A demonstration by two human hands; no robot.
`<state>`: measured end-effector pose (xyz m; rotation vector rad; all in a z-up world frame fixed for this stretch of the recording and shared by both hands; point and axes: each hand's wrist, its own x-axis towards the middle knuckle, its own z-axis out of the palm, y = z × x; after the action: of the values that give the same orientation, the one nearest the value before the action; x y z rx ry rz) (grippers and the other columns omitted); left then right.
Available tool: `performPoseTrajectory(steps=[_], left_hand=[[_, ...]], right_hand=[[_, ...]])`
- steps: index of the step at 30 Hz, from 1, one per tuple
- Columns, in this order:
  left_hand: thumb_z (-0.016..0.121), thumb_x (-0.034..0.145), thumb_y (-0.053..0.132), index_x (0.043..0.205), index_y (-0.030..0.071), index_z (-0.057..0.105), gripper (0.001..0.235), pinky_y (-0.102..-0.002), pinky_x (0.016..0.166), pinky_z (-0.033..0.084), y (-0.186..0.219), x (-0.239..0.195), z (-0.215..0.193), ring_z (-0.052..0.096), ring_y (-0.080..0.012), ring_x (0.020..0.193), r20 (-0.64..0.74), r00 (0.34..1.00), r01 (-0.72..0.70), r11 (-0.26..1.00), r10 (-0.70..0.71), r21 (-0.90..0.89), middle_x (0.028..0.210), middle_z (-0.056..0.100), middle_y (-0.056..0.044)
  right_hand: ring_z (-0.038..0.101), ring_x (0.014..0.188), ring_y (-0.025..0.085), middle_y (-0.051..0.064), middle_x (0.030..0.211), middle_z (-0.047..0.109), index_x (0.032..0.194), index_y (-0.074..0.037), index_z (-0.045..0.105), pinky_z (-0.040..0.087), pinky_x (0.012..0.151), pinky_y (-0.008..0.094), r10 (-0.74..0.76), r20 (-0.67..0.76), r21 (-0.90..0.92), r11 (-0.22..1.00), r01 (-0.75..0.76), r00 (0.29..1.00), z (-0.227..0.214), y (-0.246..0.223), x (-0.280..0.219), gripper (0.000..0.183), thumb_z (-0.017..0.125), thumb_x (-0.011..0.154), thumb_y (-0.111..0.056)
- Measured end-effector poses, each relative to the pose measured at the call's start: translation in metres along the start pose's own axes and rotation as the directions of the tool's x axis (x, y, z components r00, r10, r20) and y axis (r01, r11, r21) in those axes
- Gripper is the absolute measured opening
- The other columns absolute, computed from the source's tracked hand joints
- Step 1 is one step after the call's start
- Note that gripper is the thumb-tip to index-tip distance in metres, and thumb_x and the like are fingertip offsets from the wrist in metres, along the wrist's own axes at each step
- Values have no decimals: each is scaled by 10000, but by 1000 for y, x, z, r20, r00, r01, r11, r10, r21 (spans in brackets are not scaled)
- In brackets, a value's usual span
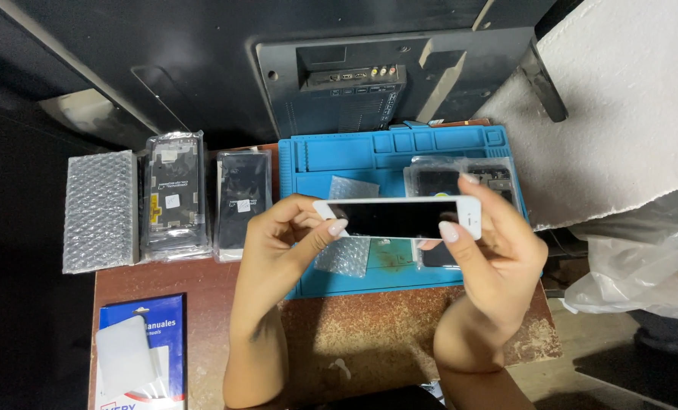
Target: The person handles a white smartphone, wrapping it in bubble wrap and placing it into a blue plastic case. They then pick up a disassembled smartphone chassis and peel a protective film from its internal metal frame.
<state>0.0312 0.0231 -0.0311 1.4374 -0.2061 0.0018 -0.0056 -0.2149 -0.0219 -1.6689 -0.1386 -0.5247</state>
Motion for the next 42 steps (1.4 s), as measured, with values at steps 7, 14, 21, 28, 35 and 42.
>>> performPoseTrajectory(steps=[7, 14, 21, 28, 35, 42], left_hand=[[865, 838, 225, 1013, 113, 797, 219, -226, 826, 621, -1, 5, 1, 763, -74, 858, 9, 999, -39, 956, 38, 290, 931, 831, -1], [774, 929, 140, 1075, 123, 813, 152, -245, 864, 595, 2, 5, 8, 783, -117, 965, 64, 987, -161, 916, 147, 367, 1043, 833, -28], [758, 896, 57, 1136, 132, 798, 254, -261, 869, 605, 0, 4, 13, 781, -121, 969, 108, 985, -168, 909, 136, 381, 1123, 830, -19], [586, 850, -68, 1161, 93, 767, 395, -318, 988, 584, 0, 4, 13, 781, -215, 1094, 172, 957, -281, 892, 233, 354, 1150, 807, -74], [735, 975, 51, 1231, 98, 736, 261, -307, 1000, 601, 6, 5, 15, 766, -212, 1125, 24, 954, -287, 886, 299, 364, 1189, 785, -88], [816, 917, 113, 1518, 105, 486, 686, -275, 992, 578, 7, -3, 15, 719, -186, 1226, -188, 951, -250, 968, 245, -4, 1340, 735, -136]], right_hand=[[800, 838, 231, 239, 1026, 779, 1304, 81, 626, 673, 808, 281, -36, -9, -82, 996, 35, 999, 16, -12, -11, 438, 768, 891, 37], [835, 954, 315, 213, 1014, 785, 1089, 12, 668, 706, 885, 353, -278, 131, -24, 959, 283, 952, 18, -13, -12, 196, 696, 896, -7], [836, 805, 274, 188, 894, 771, 909, -77, 660, 731, 790, 376, -483, 74, 13, 875, 484, 872, 35, -19, -7, 88, 693, 944, -151], [835, 807, 274, 173, 889, 775, 872, -61, 666, 730, 801, 369, -490, 87, -23, 869, 494, 867, 42, -27, -10, 165, 817, 807, -68], [840, 873, 319, 156, 938, 780, 900, -53, 681, 750, 834, 375, -600, 237, 67, 795, 603, 764, 28, -25, -8, 85, 760, 872, -68], [747, 1178, 345, 129, 1269, 718, 1082, -193, 767, 620, 1060, 393, -484, 601, -96, 746, 659, 636, 1, -38, 6, 156, 787, 932, -160]])
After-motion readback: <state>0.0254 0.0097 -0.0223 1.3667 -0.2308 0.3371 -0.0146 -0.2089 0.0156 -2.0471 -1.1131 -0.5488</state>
